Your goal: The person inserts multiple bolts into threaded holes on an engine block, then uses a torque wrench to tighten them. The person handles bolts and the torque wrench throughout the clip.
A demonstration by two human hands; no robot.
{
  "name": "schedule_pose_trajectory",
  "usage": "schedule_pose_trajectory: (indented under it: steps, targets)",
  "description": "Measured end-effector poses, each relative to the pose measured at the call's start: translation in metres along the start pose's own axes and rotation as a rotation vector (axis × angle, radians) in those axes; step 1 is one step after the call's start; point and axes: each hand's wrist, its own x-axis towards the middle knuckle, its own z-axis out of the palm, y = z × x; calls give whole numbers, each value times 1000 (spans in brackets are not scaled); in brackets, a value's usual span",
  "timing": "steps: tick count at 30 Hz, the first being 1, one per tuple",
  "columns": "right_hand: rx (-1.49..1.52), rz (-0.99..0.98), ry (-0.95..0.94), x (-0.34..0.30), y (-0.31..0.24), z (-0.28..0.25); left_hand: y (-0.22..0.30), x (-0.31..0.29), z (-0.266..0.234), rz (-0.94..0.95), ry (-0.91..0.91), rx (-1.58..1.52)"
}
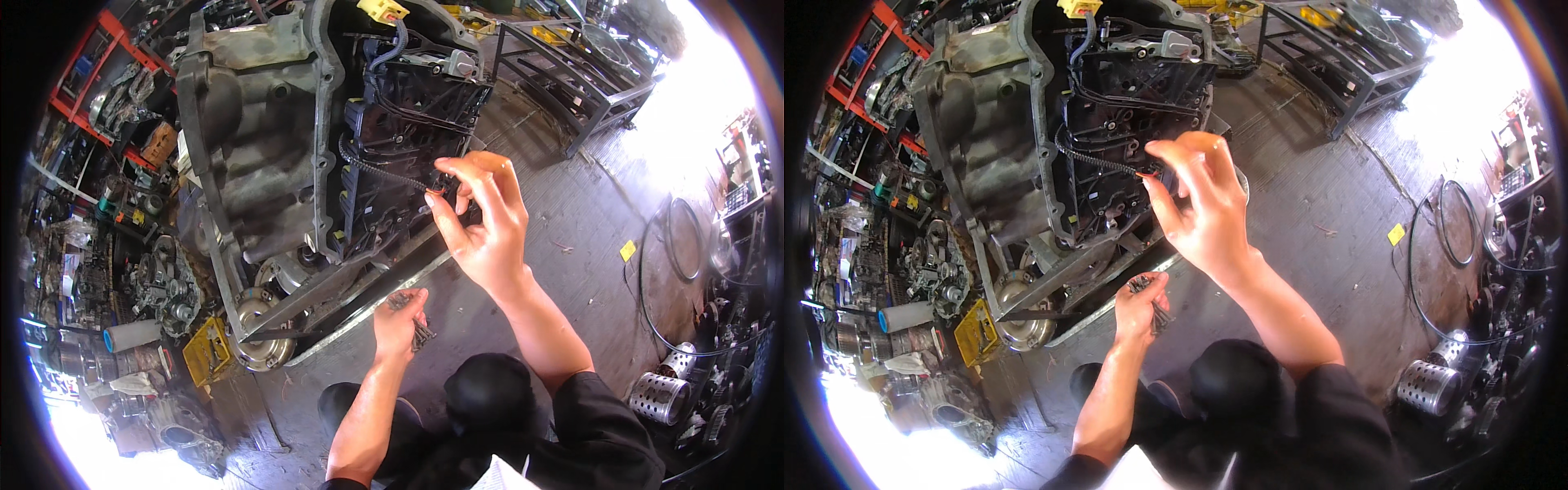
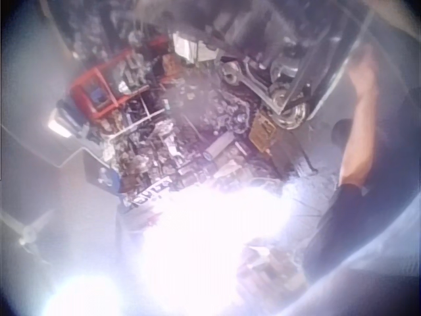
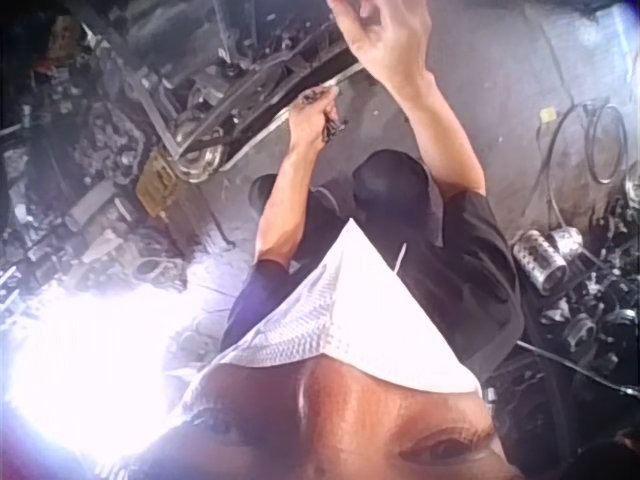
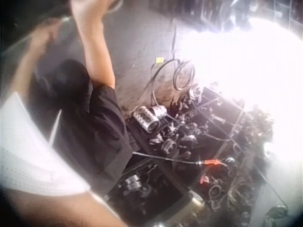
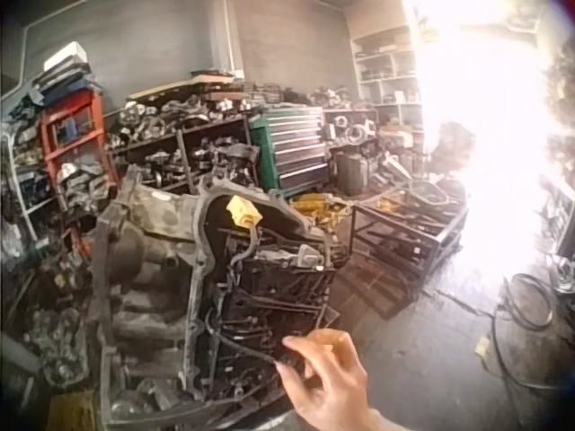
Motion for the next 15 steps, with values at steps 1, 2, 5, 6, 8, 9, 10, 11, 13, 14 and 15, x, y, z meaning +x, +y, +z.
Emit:
schedule_pose_trajectory:
  steps: [1, 2, 5, 6, 8, 9, 10, 11, 13, 14, 15]
  targets:
    - [-5, -60, -15, 1, -1, -1, 0, 1, 0, -4, 0, 6]
    - [-12, -76, -15, 3, 0, -1, 0, 1, 1, -3, 1, -6]
    - [-63, -240, 107, 14, 14, 4, 2, 3, 2, 6, -1, -28]
    - [-7, -163, 107, 14, 18, 6, 2, 2, 2, 10, 0, -31]
    - [99, -141, 139, 17, 24, 13, 2, 0, 2, 7, 3, -37]
    - [105, -145, 143, 18, 27, 15, 3, 0, 2, 7, -1, -39]
    - [130, -133, 134, 18, 28, 16, 3, -1, 2, -7, -4, -46]
    - [155, -117, 126, 18, 29, 18, 4, -2, 2, -2, 0, -34]
    - [182, -97, 139, 19, 29, 21, 5, -3, 1, -10, -1, -34]
    - [185, -86, 156, 20, 29, 22, 6, -3, 1, -12, 1, -28]
    - [181, -54, 161, 21, 29, 23, 6, -3, 1, -16, -1, -34]
